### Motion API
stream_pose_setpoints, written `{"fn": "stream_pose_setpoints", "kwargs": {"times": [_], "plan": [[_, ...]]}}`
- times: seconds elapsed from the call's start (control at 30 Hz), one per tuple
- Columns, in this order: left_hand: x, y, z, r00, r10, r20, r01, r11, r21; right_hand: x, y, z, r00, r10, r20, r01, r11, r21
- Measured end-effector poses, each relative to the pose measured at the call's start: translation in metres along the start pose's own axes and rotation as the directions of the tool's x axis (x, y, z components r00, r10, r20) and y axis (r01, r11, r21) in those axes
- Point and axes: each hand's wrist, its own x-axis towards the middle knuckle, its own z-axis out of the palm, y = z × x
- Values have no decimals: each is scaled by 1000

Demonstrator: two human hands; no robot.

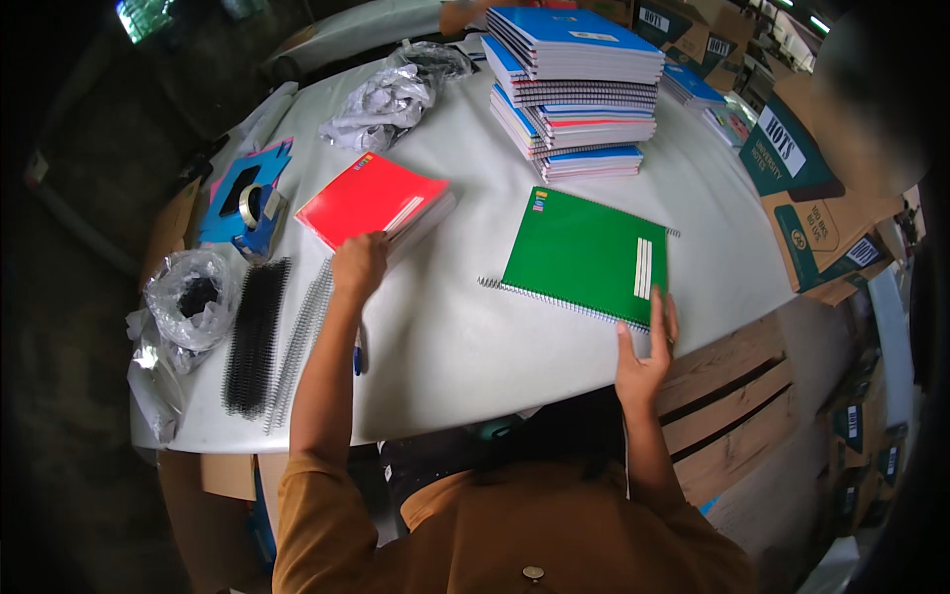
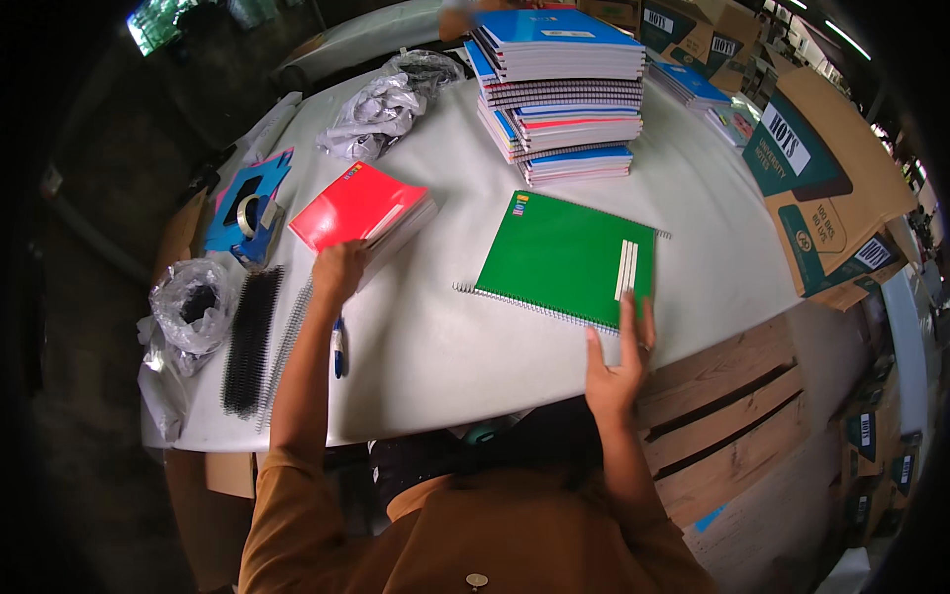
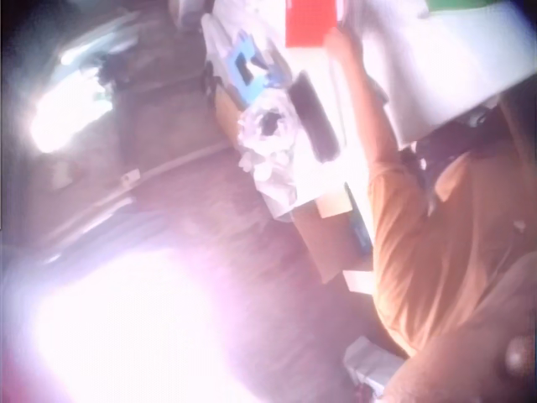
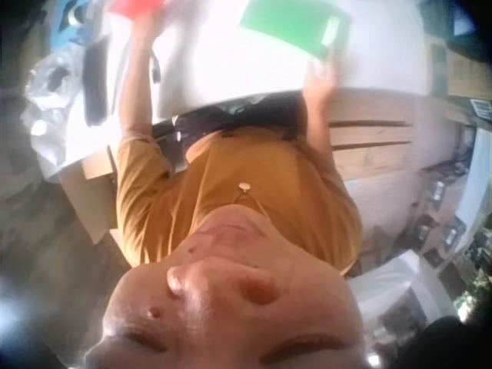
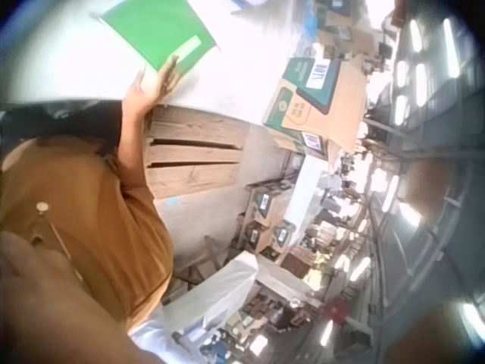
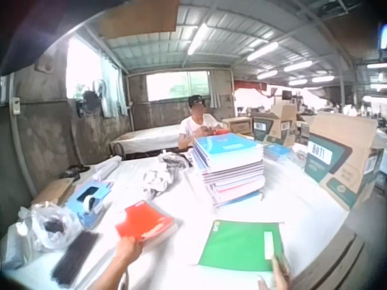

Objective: The person uses shears to cut the wire binding on several notebooks, removes the excess wire, and stacks the notebooks into groups by color before placing them into a cardboard box.

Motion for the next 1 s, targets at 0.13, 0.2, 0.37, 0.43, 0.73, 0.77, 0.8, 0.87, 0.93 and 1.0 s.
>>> {"fn": "stream_pose_setpoints", "kwargs": {"times": [0.13,0.2,0.37,0.43,0.73,0.77,0.8,0.87,0.93,1.0], "plan": [[12,-40,-27,990,120,69,-98,959,-265,7,-39,20,971,-134,200,81,965,250],[-9,-28,-33,983,174,61,-175,984,12,4,-53,23,949,-203,243,138,956,259],[-170,74,-78,794,518,319,-594,772,225,-6,-94,34,699,-505,506,517,846,131],[-202,86,-99,722,623,300,-634,770,-74,-18,-93,52,544,-537,645,440,837,325],[-188,10,-98,777,-83,-624,-464,594,-657,31,-85,25,831,-355,428,-82,683,726],[-183,14,-82,857,-105,-504,-413,446,-794,25,-75,24,823,-254,507,-284,590,756],[-179,5,-55,948,-39,-315,-296,253,-921,15,-63,25,788,-166,593,-469,462,752],[-183,15,-7,918,-347,193,271,193,-943,-6,-24,36,722,-62,689,-567,516,642],[-181,33,14,981,-128,145,150,30,-988,-12,-18,31,744,-60,666,-532,551,643],[-182,34,20,984,-149,92,99,36,-994,-4,-14,25,773,-42,633,-495,585,642]]}}
